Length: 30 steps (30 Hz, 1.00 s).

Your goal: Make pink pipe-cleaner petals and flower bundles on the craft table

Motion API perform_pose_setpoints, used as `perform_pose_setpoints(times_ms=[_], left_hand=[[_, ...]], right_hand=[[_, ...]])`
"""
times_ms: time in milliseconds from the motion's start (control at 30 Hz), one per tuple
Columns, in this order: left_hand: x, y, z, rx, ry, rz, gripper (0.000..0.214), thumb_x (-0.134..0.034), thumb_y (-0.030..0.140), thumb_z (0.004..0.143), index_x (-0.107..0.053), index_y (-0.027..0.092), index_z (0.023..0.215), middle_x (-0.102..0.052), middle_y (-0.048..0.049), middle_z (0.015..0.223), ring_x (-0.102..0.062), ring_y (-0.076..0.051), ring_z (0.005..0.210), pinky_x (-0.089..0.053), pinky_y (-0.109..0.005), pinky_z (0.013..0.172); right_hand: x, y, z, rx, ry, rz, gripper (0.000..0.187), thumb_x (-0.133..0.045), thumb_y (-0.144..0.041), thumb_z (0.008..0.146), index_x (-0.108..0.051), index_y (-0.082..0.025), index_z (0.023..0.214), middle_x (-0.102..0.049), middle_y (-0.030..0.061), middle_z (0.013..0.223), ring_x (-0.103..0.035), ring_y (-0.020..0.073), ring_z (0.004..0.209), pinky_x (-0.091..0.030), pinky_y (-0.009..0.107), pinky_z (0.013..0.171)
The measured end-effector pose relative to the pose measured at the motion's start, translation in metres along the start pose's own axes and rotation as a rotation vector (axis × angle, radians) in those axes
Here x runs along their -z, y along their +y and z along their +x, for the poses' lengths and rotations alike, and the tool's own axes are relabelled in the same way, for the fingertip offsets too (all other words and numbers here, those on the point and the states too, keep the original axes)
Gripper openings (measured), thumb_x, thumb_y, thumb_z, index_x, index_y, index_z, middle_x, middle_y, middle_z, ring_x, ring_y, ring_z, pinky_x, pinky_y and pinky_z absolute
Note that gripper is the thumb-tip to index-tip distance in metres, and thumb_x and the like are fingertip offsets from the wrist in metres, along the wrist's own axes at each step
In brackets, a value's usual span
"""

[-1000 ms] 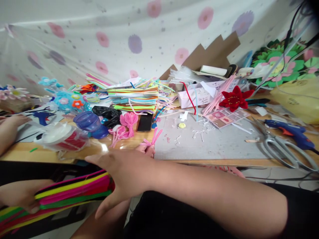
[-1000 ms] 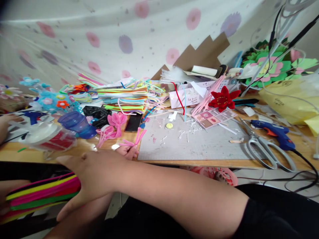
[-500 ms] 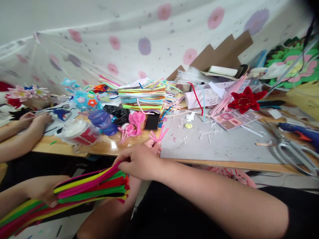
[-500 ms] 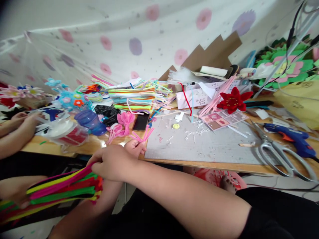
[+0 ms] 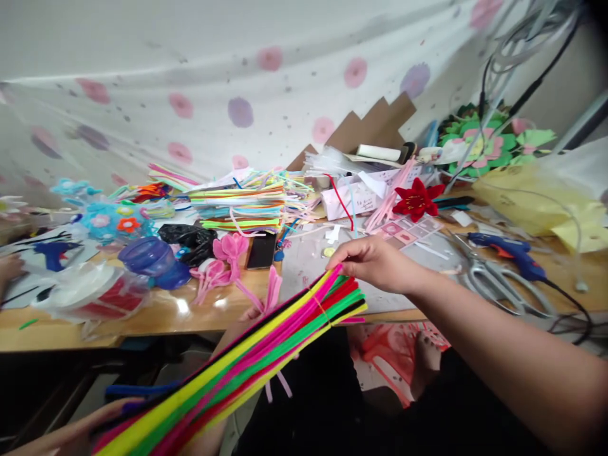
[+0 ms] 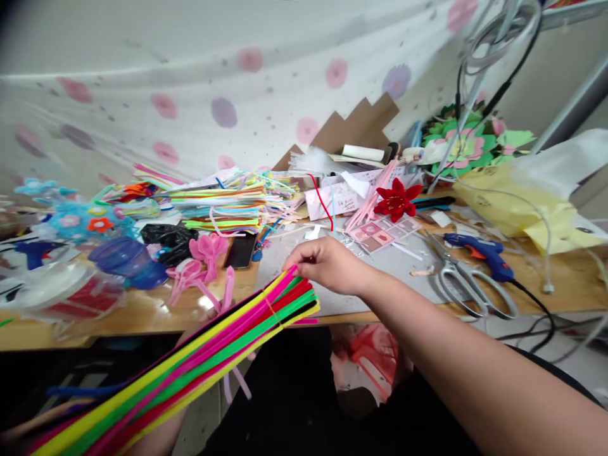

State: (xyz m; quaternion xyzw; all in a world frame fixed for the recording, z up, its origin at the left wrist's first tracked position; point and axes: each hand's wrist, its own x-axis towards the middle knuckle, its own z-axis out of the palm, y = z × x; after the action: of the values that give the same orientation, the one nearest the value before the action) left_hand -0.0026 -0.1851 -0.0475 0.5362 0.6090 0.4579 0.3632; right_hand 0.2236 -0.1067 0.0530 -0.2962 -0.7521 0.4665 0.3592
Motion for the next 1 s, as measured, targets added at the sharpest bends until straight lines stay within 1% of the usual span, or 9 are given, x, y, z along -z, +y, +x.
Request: perform_pose_setpoints(times_ms=[100, 167, 233, 333, 433, 533, 700, 900, 1000], left_hand=[[0.000, 0.029, 0.000, 0.230, -0.315, -0.389, 0.058, -0.035, 0.073, 0.074, -0.064, 0.032, 0.102, -0.070, -0.0157, 0.080, -0.067, -0.031, 0.057, -0.045, -0.036, 0.032], [0.004, 0.043, 0.006, 0.334, -0.652, -0.490, 0.049, -0.048, 0.068, 0.071, -0.063, 0.031, 0.102, -0.068, -0.0134, 0.102, -0.068, -0.034, 0.078, -0.052, -0.042, 0.046], [0.006, 0.048, 0.011, 0.322, -0.765, -0.617, 0.034, -0.058, 0.055, 0.073, -0.064, 0.026, 0.089, -0.061, -0.0088, 0.120, -0.065, -0.034, 0.090, -0.055, -0.046, 0.059], [0.005, 0.044, 0.017, 0.192, -0.718, -0.733, 0.023, -0.065, 0.038, 0.074, -0.059, 0.016, 0.071, -0.052, -0.0070, 0.130, -0.061, -0.030, 0.099, -0.053, -0.044, 0.076], [0.001, 0.042, 0.021, 0.074, -0.703, -0.610, 0.022, -0.066, 0.034, 0.074, -0.061, 0.013, 0.068, -0.053, -0.0092, 0.128, -0.057, -0.027, 0.104, -0.047, -0.038, 0.088], [-0.002, 0.048, 0.024, -0.050, -0.740, -0.454, 0.020, -0.064, 0.034, 0.077, -0.065, 0.015, 0.070, -0.056, -0.0077, 0.121, -0.056, -0.024, 0.102, -0.040, -0.039, 0.095], [-0.007, 0.054, 0.027, -0.167, -0.841, -0.340, 0.013, -0.062, 0.026, 0.079, -0.069, 0.017, 0.074, -0.054, -0.0080, 0.115, -0.054, -0.022, 0.105, -0.042, -0.037, 0.093], [0.005, 0.048, 0.040, 0.034, -0.866, -0.310, 0.009, -0.068, 0.026, 0.075, -0.070, 0.018, 0.076, -0.054, -0.0080, 0.122, -0.056, -0.024, 0.106, -0.045, -0.041, 0.091], [0.006, 0.055, 0.040, -0.041, -0.967, -0.203, 0.011, -0.067, 0.027, 0.075, -0.069, 0.016, 0.074, -0.055, -0.0101, 0.120, -0.054, -0.026, 0.110, -0.049, -0.038, 0.085]], right_hand=[[0.014, 0.017, -0.016, 0.011, 0.050, -0.103, 0.011, -0.058, -0.017, 0.076, -0.068, -0.014, 0.078, -0.068, 0.0035, 0.072, -0.062, 0.0125, 0.065, -0.051, 0.025, 0.062], [0.023, 0.025, -0.026, 0.001, 0.079, -0.153, 0.012, -0.058, -0.020, 0.077, -0.068, -0.014, 0.078, -0.068, 0.0053, 0.074, -0.063, 0.0139, 0.068, -0.051, 0.026, 0.063], [0.032, 0.030, -0.036, -0.025, 0.114, -0.176, 0.014, -0.059, -0.024, 0.078, -0.069, -0.014, 0.080, -0.068, 0.0068, 0.080, -0.063, 0.0159, 0.073, -0.051, 0.028, 0.067], [0.041, 0.036, -0.051, -0.158, 0.275, -0.100, 0.027, -0.063, -0.033, 0.076, -0.066, -0.018, 0.098, -0.066, 0.0082, 0.097, -0.062, 0.0190, 0.086, -0.052, 0.030, 0.071], [0.036, 0.036, -0.067, -0.426, 0.451, 0.210, 0.045, -0.056, -0.050, 0.080, -0.054, -0.023, 0.116, -0.063, 0.0096, 0.105, -0.063, 0.0188, 0.082, -0.053, 0.029, 0.061], [0.011, 0.031, -0.078, -0.593, 0.352, 0.527, 0.051, -0.048, -0.062, 0.079, -0.054, -0.021, 0.108, -0.063, 0.0111, 0.102, -0.065, 0.0179, 0.070, -0.049, 0.024, 0.047], [-0.021, 0.021, -0.076, -0.495, 0.468, 0.737, 0.042, -0.071, -0.044, 0.067, -0.053, -0.018, 0.095, -0.065, 0.0034, 0.076, -0.063, 0.0146, 0.062, -0.047, 0.021, 0.048], [-0.011, 0.015, -0.069, -0.301, 0.607, 0.708, 0.055, -0.075, -0.013, 0.055, -0.051, -0.019, 0.104, -0.063, -0.0036, 0.078, -0.059, 0.0105, 0.067, -0.048, 0.023, 0.065], [-0.012, 0.009, -0.068, -0.248, 0.549, 0.579, 0.054, -0.071, -0.007, 0.054, -0.051, -0.020, 0.102, -0.062, -0.0047, 0.078, -0.057, 0.0093, 0.065, -0.047, 0.022, 0.062]])
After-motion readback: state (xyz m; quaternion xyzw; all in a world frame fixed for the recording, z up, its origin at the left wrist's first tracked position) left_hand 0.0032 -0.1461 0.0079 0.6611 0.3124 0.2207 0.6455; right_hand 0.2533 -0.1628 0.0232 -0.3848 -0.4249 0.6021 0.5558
